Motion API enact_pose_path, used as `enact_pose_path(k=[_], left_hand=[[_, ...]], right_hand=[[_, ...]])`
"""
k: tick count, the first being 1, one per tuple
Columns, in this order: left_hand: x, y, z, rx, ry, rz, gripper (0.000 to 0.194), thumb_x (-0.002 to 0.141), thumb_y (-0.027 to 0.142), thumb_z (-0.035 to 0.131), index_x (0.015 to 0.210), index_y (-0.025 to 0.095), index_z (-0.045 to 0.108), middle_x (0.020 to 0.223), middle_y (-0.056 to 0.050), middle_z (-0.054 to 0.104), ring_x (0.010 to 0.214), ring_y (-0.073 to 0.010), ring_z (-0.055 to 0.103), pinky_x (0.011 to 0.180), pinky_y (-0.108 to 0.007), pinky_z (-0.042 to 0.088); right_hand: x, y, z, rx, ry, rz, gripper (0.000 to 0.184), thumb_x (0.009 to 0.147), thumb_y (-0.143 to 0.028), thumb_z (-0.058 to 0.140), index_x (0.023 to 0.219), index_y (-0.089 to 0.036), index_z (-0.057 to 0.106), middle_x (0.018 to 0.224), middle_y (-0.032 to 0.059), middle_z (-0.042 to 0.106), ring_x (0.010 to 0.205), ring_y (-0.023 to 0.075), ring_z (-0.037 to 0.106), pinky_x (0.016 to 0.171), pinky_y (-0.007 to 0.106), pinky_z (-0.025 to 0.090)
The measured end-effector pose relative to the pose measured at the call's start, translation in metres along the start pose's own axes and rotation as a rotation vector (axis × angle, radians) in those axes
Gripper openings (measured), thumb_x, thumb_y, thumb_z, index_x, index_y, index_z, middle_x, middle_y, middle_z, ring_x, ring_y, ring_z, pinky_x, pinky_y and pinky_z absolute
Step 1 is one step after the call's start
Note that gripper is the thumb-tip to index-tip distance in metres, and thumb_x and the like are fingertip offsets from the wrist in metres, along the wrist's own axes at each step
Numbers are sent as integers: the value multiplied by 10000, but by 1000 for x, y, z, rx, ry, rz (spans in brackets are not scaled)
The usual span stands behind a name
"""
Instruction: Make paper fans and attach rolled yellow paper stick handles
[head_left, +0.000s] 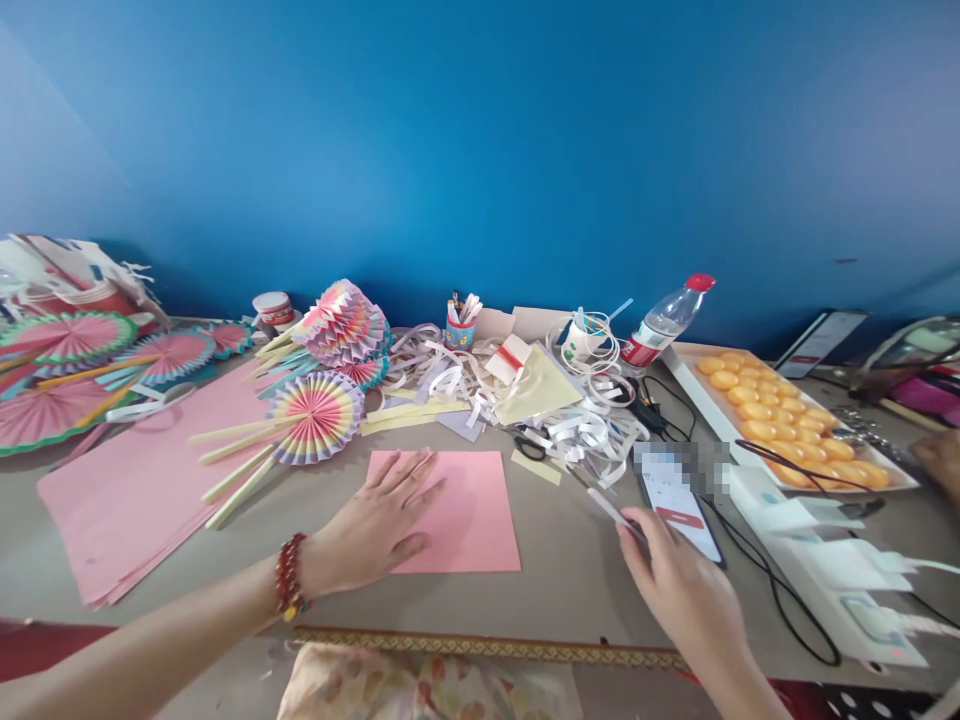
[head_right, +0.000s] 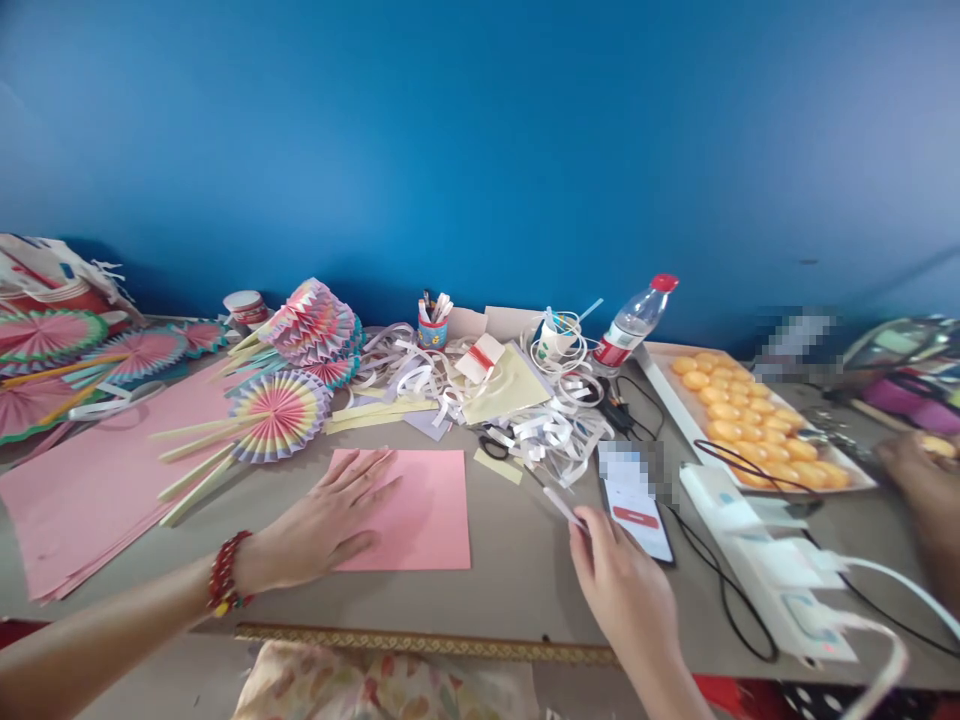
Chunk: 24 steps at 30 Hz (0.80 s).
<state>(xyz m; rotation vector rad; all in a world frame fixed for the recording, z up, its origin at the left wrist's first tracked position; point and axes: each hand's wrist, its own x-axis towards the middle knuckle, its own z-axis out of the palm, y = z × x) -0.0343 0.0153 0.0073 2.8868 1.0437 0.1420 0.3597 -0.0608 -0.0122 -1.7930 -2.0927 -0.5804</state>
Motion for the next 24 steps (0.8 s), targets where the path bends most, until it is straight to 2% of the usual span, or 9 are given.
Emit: enact_pose_path(k=[3,7,11,17,24], left_hand=[[28,-2,14,-20,6,-45,660,1010,553,354,1533,150,334,1611,-166,289,1499,-313,237,1203,-525,224],[51,2,31,-38,78,-61,796,954,681,350,1494,99,391,1571,-210,353,1479,-328,283,1192,-535,253],[53,4,39,-64,131,-24,743,958,646,404,1501,139,377,1553,-177,401,1464,-302,322,1199,-533,245],[51,5,43,-74,170,12,615,961,462,552,1484,176,403,1503,-129,488,1403,-277,423,1193,-481,304],[50,10,44,48,219,58,526,996,464,489,1390,117,526,1430,-142,569,1311,-274,536,1116,-442,398]], right_hand=[[-5,1,-10,95,-40,58,270,1014,-390,380,979,-219,585,659,11,699,495,179,664,451,257,421],[5,-11,-16,321,-114,55,204,996,-319,421,1076,-228,585,853,37,757,671,164,736,575,223,534],[25,-27,-7,368,-118,-52,317,985,-247,410,1237,-230,601,997,80,739,866,200,733,729,273,570],[42,-38,18,313,-151,-82,348,1003,-263,381,1244,-233,630,989,81,699,835,209,708,670,288,555],[43,-38,32,282,-143,-74,340,1016,-288,388,1242,-237,636,997,82,667,886,234,689,715,330,547]])
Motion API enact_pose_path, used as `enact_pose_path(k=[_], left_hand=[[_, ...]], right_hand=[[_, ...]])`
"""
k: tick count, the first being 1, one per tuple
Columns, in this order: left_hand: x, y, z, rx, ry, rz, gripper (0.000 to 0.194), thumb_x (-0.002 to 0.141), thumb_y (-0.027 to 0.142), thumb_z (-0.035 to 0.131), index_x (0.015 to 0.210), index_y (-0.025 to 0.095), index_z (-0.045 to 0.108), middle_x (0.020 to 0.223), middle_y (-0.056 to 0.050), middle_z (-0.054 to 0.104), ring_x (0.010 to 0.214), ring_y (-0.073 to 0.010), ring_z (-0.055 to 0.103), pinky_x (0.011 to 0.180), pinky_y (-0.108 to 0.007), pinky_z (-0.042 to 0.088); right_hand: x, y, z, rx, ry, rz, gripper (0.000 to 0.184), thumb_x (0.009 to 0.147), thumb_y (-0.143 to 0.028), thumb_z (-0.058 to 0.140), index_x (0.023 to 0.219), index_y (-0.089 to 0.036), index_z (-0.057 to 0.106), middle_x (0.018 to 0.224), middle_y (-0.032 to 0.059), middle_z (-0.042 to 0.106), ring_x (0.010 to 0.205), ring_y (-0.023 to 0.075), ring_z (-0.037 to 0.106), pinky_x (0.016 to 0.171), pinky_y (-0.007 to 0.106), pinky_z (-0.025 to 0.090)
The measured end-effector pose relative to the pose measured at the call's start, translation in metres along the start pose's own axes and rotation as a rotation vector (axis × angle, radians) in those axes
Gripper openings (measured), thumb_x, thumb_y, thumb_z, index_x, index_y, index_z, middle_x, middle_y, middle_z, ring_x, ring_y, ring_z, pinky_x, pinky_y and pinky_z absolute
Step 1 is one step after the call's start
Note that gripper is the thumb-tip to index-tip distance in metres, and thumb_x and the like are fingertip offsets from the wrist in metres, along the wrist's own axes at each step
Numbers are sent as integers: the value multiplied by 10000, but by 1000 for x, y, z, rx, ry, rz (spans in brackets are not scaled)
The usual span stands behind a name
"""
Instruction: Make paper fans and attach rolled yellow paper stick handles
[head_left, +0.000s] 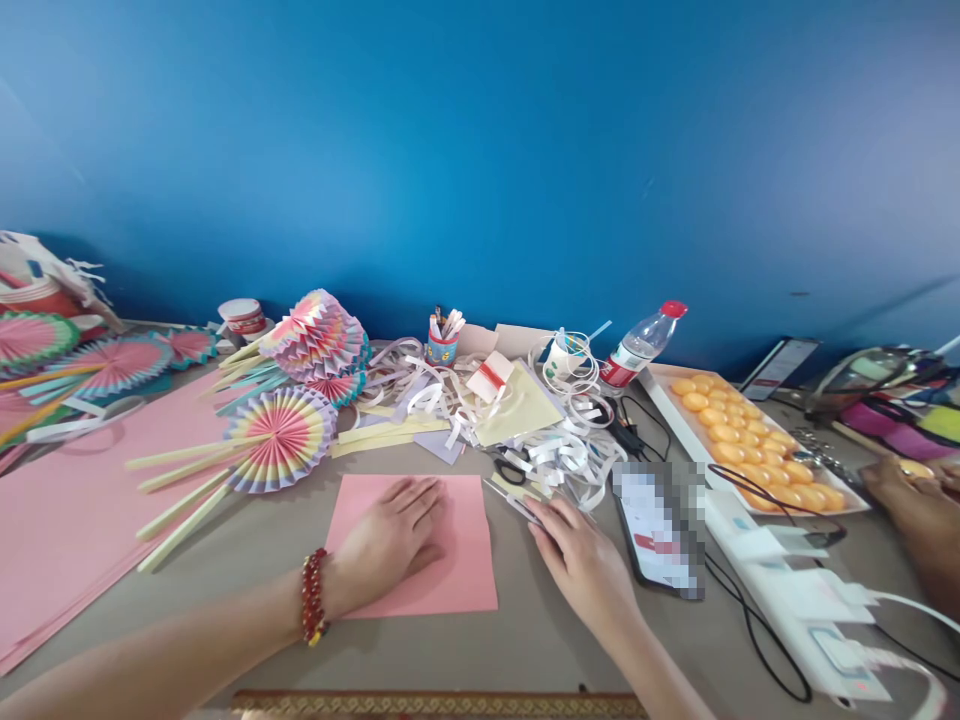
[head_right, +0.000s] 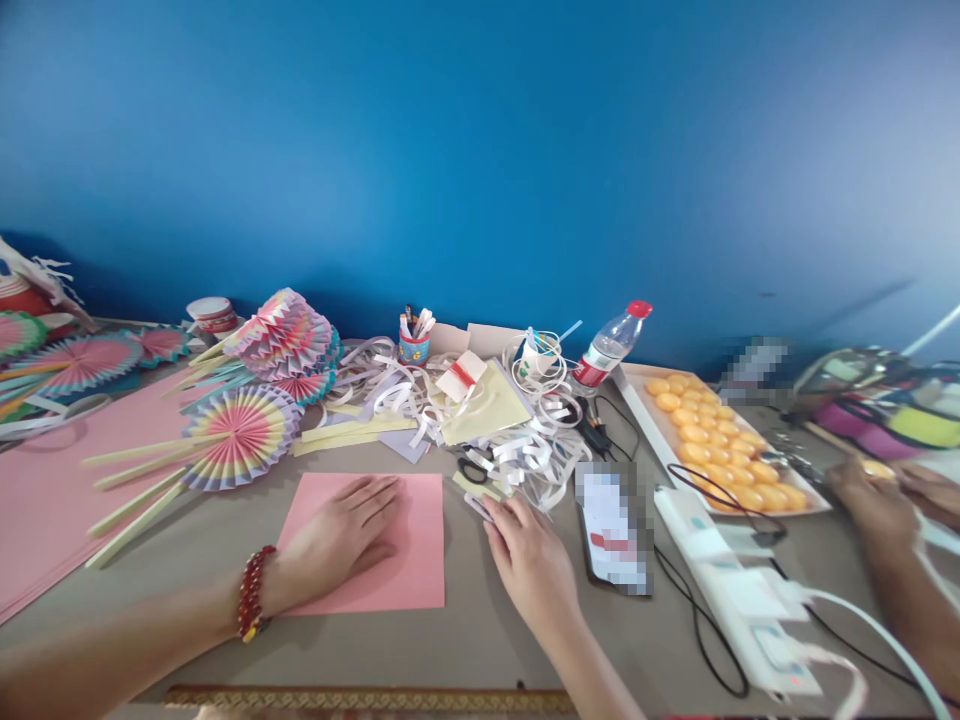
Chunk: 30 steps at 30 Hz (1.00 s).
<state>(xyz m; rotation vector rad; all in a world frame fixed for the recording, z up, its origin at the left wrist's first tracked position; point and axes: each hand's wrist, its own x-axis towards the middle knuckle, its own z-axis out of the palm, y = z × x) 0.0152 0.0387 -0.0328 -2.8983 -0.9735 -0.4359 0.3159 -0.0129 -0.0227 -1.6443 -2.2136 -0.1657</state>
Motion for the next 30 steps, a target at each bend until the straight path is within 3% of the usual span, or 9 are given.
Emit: enact_pose_path(k=[10,15,17,20,23,30], left_hand=[[1,7,-8,-7,185,53,274,995,299,514,1162,123,643,1173,-114,713,1071,-240,649,988,-431,491],[-1,7,-9,-30,220,134,164,972,180,521,925,172,678,1115,-70,728,1039,-210,648,1010,-406,468],[1,7,-12,-41,185,104,192,980,256,524,1055,165,676,1185,-90,708,1092,-224,631,1050,-424,434],[3,4,-15,-35,85,-6,573,962,491,521,1398,120,502,1415,-159,568,1295,-287,517,1151,-497,311],[3,1,-12,-52,-1,-72,777,921,614,515,1491,102,386,1487,-168,498,1354,-294,468,1174,-485,280],[-1,7,-2,41,43,7,583,987,541,453,1371,112,548,1374,-132,619,1264,-286,559,1125,-465,345]], right_hand=[[5,-1,-3,61,-14,-11,323,1017,-268,401,1243,-234,628,952,72,646,841,217,683,718,317,535],[2,1,-3,37,-44,-3,332,1005,-246,418,1260,-235,630,949,68,641,824,220,675,692,325,527],[1,1,-3,29,-48,3,334,1000,-232,416,1251,-236,636,952,68,641,819,218,673,686,322,524],[0,1,-2,25,-42,10,328,998,-236,417,1232,-239,645,963,69,642,827,213,671,691,312,520],[0,2,-2,32,-38,15,327,1007,-264,413,1236,-242,645,974,69,641,845,210,672,706,306,521],[2,2,-2,25,-20,10,336,1008,-284,414,1237,-256,658,964,69,646,848,209,680,698,296,527]])
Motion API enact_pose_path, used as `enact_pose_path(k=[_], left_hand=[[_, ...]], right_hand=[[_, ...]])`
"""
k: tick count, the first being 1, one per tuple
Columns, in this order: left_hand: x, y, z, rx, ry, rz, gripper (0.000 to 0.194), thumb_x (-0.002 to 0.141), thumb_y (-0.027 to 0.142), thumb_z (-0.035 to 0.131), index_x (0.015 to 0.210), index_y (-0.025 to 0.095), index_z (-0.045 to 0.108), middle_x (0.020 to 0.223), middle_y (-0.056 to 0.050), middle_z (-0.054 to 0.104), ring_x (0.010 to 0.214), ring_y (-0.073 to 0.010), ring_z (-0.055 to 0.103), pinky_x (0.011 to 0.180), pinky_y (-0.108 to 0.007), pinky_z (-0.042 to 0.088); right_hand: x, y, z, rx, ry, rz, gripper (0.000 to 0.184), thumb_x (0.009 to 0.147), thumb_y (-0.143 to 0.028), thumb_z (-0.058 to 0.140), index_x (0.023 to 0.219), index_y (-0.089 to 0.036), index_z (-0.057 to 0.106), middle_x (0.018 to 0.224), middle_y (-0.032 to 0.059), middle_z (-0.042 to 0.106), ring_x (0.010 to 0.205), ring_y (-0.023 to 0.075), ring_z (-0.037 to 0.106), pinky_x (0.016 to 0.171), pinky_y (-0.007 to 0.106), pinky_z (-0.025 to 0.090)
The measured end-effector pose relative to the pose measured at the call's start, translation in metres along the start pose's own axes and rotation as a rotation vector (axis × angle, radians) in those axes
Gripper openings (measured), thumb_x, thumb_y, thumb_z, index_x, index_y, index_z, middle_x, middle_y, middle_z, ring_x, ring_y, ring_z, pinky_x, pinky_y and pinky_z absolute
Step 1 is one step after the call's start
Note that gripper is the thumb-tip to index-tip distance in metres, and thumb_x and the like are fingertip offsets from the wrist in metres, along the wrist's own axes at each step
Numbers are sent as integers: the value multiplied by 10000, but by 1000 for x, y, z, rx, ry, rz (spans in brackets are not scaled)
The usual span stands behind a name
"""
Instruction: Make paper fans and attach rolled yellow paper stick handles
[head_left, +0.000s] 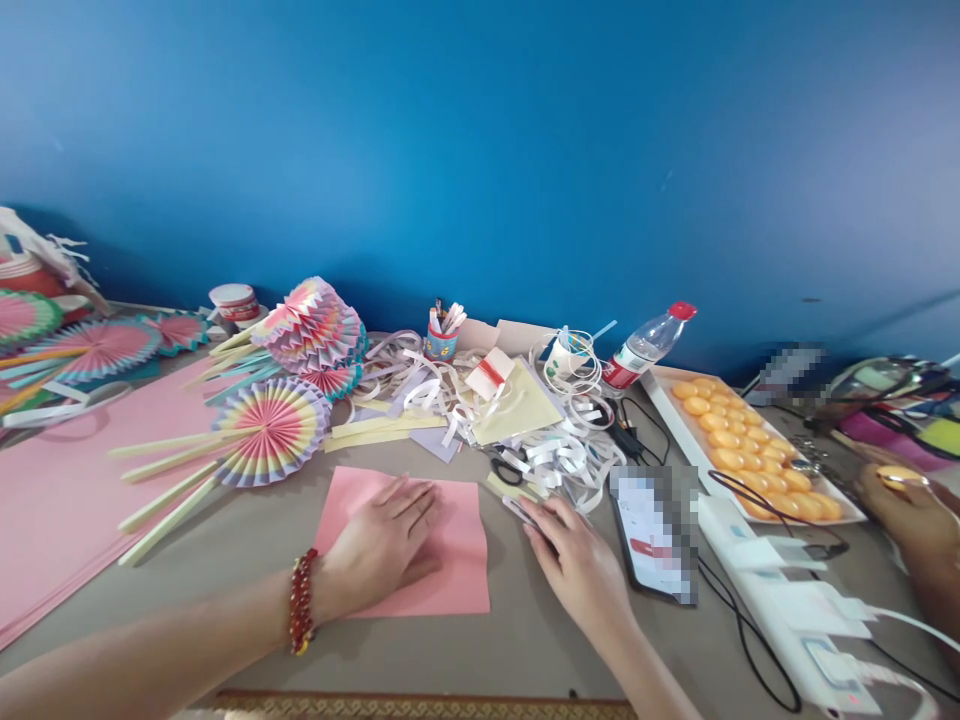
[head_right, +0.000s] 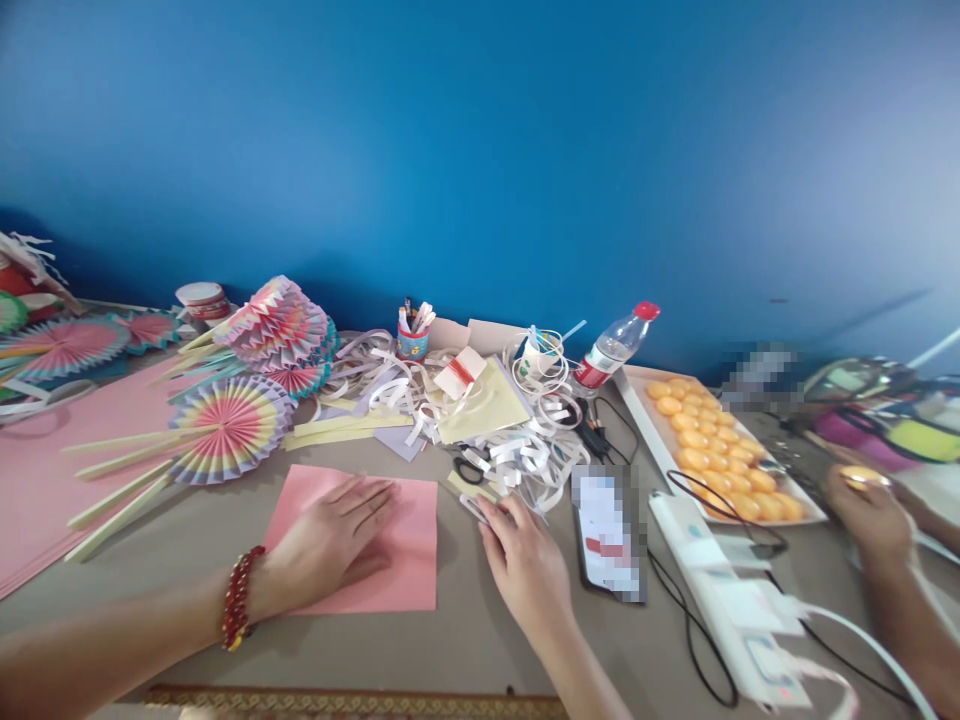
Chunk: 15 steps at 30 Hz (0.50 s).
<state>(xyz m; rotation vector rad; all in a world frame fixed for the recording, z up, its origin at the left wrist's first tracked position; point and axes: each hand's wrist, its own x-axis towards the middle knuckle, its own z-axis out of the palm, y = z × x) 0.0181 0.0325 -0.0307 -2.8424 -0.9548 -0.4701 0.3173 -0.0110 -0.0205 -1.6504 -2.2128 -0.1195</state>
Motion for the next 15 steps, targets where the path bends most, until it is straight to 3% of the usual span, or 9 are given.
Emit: enact_pose_path(k=[6,15], left_hand=[[-2,3,7,36,87,14,359,1007,384,485,1240,158,637,1294,-102,675,1170,-253,619,1062,-443,416],[-5,4,2,89,130,93,313,995,241,500,1268,145,619,1294,-118,672,1160,-255,625,1017,-436,477]], right_hand=[[-1,0,0,-25,3,-12,342,1012,-284,408,1248,-249,652,983,72,646,860,212,685,703,303,537],[2,-7,-8,-55,-25,-61,359,981,-200,407,1238,-243,654,929,72,630,803,210,670,655,301,537]])
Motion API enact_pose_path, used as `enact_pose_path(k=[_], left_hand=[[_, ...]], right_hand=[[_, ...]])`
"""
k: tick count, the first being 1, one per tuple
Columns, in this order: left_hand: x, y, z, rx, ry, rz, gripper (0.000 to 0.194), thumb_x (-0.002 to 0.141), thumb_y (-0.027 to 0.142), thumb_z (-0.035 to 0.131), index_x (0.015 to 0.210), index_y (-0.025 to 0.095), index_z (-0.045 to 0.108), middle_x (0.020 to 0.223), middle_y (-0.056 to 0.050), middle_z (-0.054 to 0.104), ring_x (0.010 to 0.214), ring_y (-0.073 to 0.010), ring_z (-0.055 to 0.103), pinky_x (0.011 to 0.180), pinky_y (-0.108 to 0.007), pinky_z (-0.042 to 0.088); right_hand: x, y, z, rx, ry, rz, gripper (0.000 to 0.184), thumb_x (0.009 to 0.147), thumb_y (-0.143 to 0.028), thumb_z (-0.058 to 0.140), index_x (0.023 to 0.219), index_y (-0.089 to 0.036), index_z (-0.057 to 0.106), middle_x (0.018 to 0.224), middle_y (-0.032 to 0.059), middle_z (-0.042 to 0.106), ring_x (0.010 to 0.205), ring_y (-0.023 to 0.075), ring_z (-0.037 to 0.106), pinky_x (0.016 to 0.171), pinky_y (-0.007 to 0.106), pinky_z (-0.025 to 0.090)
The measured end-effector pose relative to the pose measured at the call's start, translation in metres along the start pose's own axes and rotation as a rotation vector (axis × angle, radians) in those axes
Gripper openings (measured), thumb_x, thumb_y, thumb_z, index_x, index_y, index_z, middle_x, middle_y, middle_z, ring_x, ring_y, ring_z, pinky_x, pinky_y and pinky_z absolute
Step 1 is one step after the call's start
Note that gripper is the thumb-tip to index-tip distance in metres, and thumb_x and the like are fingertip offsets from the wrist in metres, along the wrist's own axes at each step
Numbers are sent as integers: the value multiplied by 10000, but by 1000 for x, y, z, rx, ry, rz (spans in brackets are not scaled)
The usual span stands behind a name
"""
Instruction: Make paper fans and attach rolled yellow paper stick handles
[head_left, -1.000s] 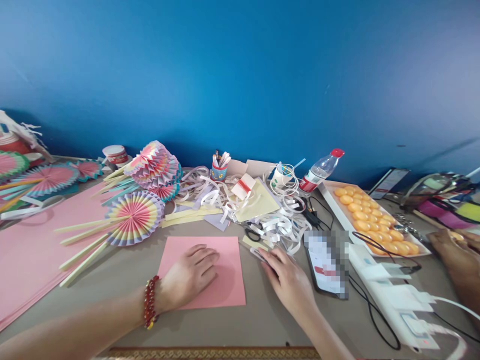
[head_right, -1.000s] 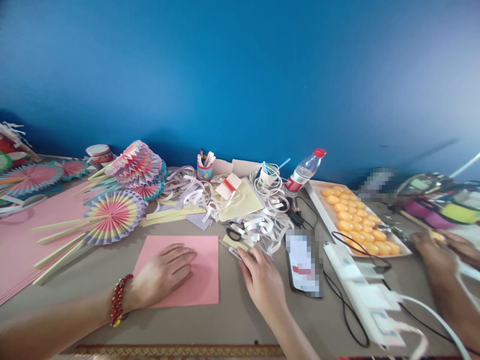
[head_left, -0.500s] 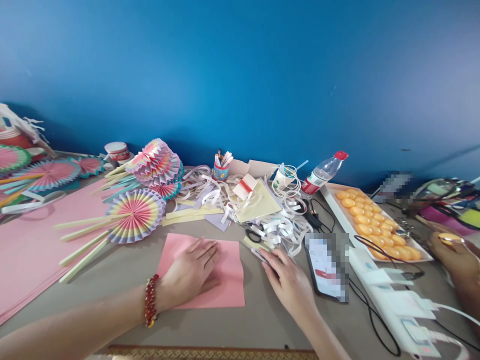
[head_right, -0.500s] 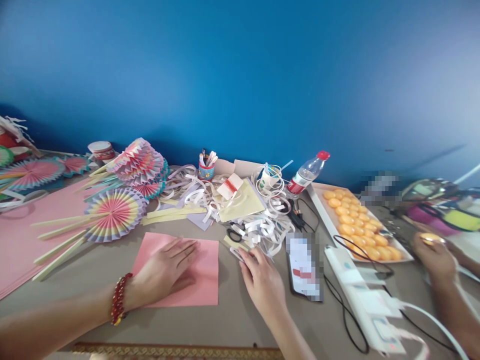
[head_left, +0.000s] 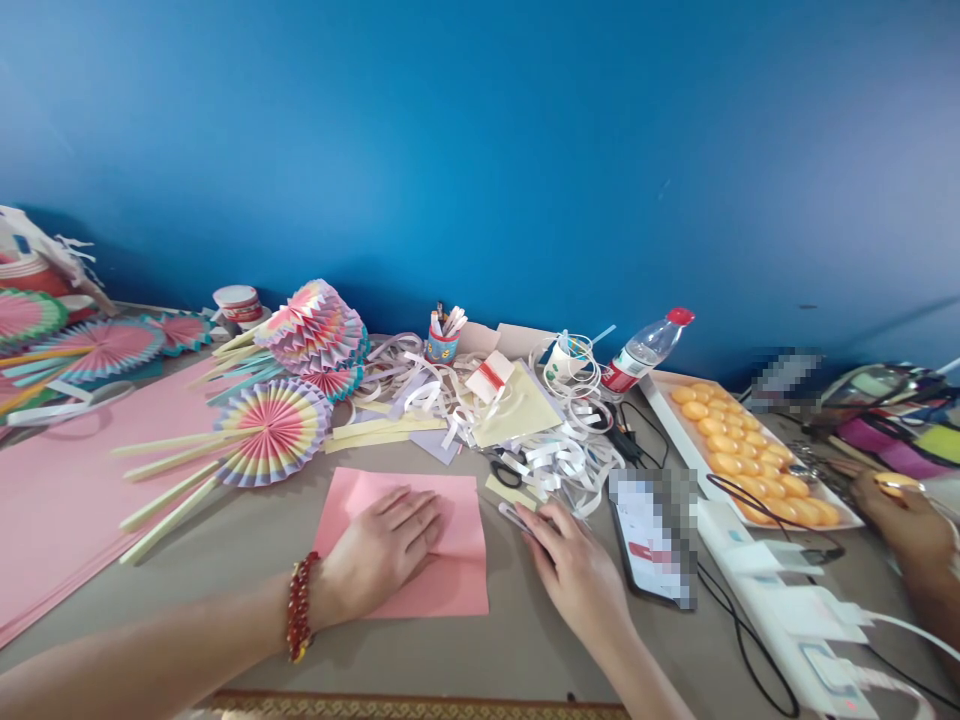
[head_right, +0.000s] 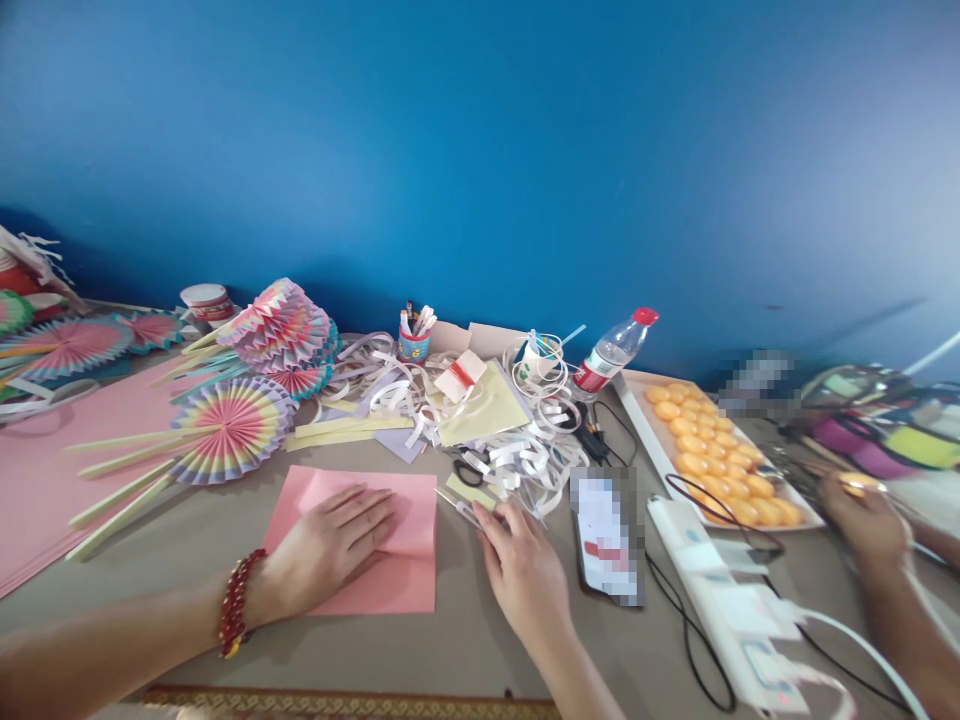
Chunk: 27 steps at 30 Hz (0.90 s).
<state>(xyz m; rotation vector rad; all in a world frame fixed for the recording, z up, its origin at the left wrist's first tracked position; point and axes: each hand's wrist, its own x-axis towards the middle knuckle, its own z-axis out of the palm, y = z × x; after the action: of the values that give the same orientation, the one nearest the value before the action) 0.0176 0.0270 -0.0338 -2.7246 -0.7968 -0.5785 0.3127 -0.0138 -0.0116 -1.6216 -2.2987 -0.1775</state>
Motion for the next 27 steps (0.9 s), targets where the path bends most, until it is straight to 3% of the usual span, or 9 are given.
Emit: enact_pose_path(k=[10,15,18,21,24,27], left_hand=[[3,-3,-13,8,45,45,307,968,128,473,1223,153,643,1384,-93,616,1186,-247,601,1042,-434,475],[5,-5,-8,-38,-57,6,351,966,135,490,1299,160,599,1408,-114,591,1236,-249,572,1073,-451,443],[7,-9,-9,-125,-89,-40,320,984,191,485,1270,158,623,1381,-112,613,1243,-256,570,1084,-451,428],[10,-12,-16,-229,-169,-28,412,994,320,487,1372,172,557,1444,-113,559,1320,-272,508,1138,-469,360],[11,-9,-25,-302,-270,93,583,989,467,472,1509,219,390,1567,-110,401,1445,-279,358,1213,-514,197],[8,-3,-27,-343,-306,234,621,996,543,411,1539,253,330,1603,-99,335,1494,-269,267,1232,-528,98]], right_hand=[[-20,-1,-9,37,-56,-8,326,1005,-224,401,1213,-239,652,939,70,634,772,191,668,640,276,523],[-28,-5,-19,82,-135,-68,361,994,-190,391,1232,-261,653,948,66,641,764,172,666,664,259,528],[-31,-9,-25,103,-148,-91,362,993,-189,398,1226,-266,664,930,63,645,755,164,665,650,244,520],[-35,-10,-29,114,-167,-102,363,997,-193,396,1228,-265,666,945,64,645,769,162,667,658,239,520],[-38,-9,-31,115,-197,-112,373,996,-188,392,1244,-269,659,951,59,644,763,155,664,665,237,516],[-39,-9,-31,108,-196,-131,357,1004,-212,404,1241,-270,663,939,55,646,754,150,661,664,231,508]])
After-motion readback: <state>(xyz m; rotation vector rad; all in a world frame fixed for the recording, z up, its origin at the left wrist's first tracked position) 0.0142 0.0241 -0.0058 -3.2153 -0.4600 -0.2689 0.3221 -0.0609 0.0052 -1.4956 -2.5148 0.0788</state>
